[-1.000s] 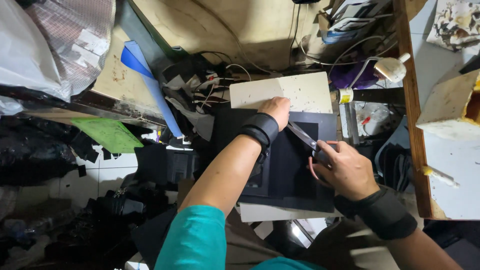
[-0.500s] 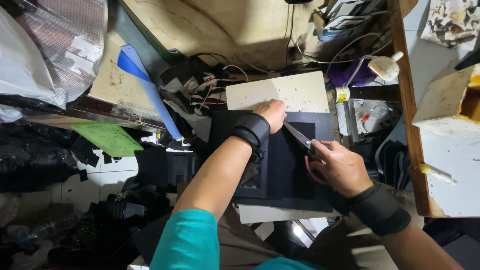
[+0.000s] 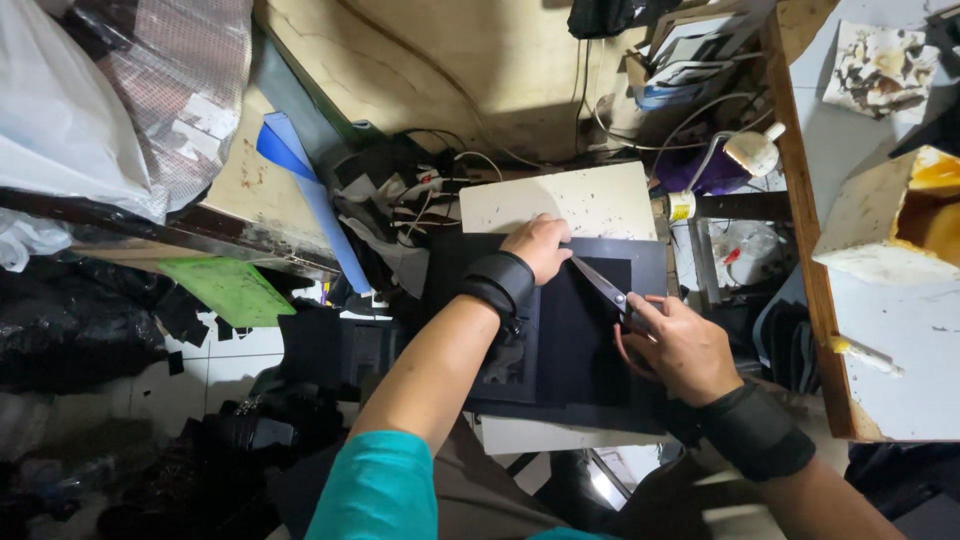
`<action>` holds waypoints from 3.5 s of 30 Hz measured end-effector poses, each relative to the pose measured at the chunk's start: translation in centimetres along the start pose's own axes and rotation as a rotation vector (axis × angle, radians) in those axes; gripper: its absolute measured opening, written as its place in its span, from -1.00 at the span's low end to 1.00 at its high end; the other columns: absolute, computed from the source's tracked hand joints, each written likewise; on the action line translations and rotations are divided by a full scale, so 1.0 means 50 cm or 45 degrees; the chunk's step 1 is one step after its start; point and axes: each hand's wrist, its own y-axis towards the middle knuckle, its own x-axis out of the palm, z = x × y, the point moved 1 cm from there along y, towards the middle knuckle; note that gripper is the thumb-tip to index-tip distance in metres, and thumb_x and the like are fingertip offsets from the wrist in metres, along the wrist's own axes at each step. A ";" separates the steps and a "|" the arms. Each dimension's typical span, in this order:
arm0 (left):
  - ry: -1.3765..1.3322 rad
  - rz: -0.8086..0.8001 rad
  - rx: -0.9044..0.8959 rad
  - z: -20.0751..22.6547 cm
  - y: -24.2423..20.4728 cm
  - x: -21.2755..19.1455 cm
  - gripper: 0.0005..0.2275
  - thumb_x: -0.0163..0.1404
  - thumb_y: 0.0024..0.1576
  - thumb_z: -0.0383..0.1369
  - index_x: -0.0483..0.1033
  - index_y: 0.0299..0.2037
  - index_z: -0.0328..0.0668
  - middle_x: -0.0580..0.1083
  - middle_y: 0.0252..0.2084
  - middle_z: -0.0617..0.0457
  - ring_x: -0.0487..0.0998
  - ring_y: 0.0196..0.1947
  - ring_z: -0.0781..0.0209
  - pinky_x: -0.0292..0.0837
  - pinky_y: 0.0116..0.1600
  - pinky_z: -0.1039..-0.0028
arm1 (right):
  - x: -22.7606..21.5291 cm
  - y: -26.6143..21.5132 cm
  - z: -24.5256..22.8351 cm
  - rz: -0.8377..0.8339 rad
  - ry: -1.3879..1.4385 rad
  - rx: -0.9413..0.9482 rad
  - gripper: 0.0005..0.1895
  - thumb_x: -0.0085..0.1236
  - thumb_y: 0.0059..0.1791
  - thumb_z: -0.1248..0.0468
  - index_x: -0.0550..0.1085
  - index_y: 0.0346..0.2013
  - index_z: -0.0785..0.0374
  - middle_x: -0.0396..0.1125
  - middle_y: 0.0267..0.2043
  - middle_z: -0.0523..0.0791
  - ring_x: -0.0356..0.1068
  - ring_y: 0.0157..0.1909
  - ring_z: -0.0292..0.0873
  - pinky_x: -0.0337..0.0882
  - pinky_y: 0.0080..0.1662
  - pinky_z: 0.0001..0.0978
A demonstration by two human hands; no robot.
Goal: The person sits at a cluttered workbench and cuts a black sheet with scissors, trims it to fit a panel, applies glue from a container, and presses a clear plastic window onto the black frame, smoothing it in place on their lap.
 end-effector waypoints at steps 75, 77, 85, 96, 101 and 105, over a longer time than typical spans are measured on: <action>-0.010 0.430 -0.449 -0.195 -0.316 0.154 -0.59 0.11 0.11 -0.02 0.42 -0.03 -0.16 0.56 -0.15 -0.19 0.57 -0.06 -0.31 0.44 0.01 -0.02 | -0.287 -0.282 0.236 -0.098 0.136 0.367 -0.25 0.13 -0.09 -0.09 0.34 0.43 -0.21 0.33 0.26 -0.08 0.48 0.15 -0.06 0.51 -0.04 -0.18; -0.071 0.424 -0.471 -0.196 -0.324 0.176 -0.54 0.12 0.09 -0.04 0.36 0.07 -0.13 0.59 -0.24 -0.11 0.60 -0.11 -0.28 0.45 0.01 0.01 | -0.306 -0.293 0.263 -0.086 0.122 0.379 -0.27 0.12 -0.09 -0.10 0.35 0.41 -0.21 0.35 0.27 -0.13 0.48 0.15 -0.04 0.51 -0.02 -0.13; -0.332 0.525 -0.442 -0.209 -0.329 0.216 -0.53 0.15 0.08 -0.20 0.32 0.20 0.07 0.44 -0.46 0.02 0.54 -0.40 -0.04 0.43 -0.11 0.19 | -0.307 -0.319 0.396 -0.158 0.116 0.405 -0.35 0.11 -0.03 -0.01 0.36 0.40 -0.21 0.38 0.18 -0.17 0.38 0.27 -0.11 0.40 0.10 -0.27; -0.530 0.406 -0.230 -0.194 -0.289 0.138 -0.39 0.02 0.15 -0.45 0.21 0.46 0.16 0.49 0.25 -0.15 0.57 0.15 -0.16 0.44 0.22 0.34 | -0.245 -0.277 0.481 0.317 0.217 -0.127 -0.37 0.15 0.02 0.24 0.45 0.42 0.24 0.43 0.19 0.10 0.41 0.32 0.01 0.34 0.41 -0.29; -0.250 0.314 0.031 -0.174 -0.231 0.048 -0.44 -0.04 0.14 -0.51 0.28 0.41 0.03 0.38 0.37 -0.10 0.39 0.34 -0.03 0.19 0.40 0.40 | -0.227 -0.280 0.486 0.179 0.296 -0.019 -0.42 0.06 0.04 0.28 0.43 0.34 0.50 0.34 0.34 0.24 0.28 0.45 0.19 0.28 0.43 -0.08; -0.206 0.370 0.116 -0.161 -0.172 0.022 -0.50 -0.01 0.09 -0.52 0.34 0.28 0.03 0.47 0.25 -0.10 0.49 0.22 -0.07 0.27 0.31 0.33 | -0.283 -0.266 0.448 0.236 0.304 -0.106 -0.41 0.09 0.03 0.38 0.43 0.39 0.37 0.41 0.25 0.16 0.33 0.43 0.15 0.33 0.38 -0.15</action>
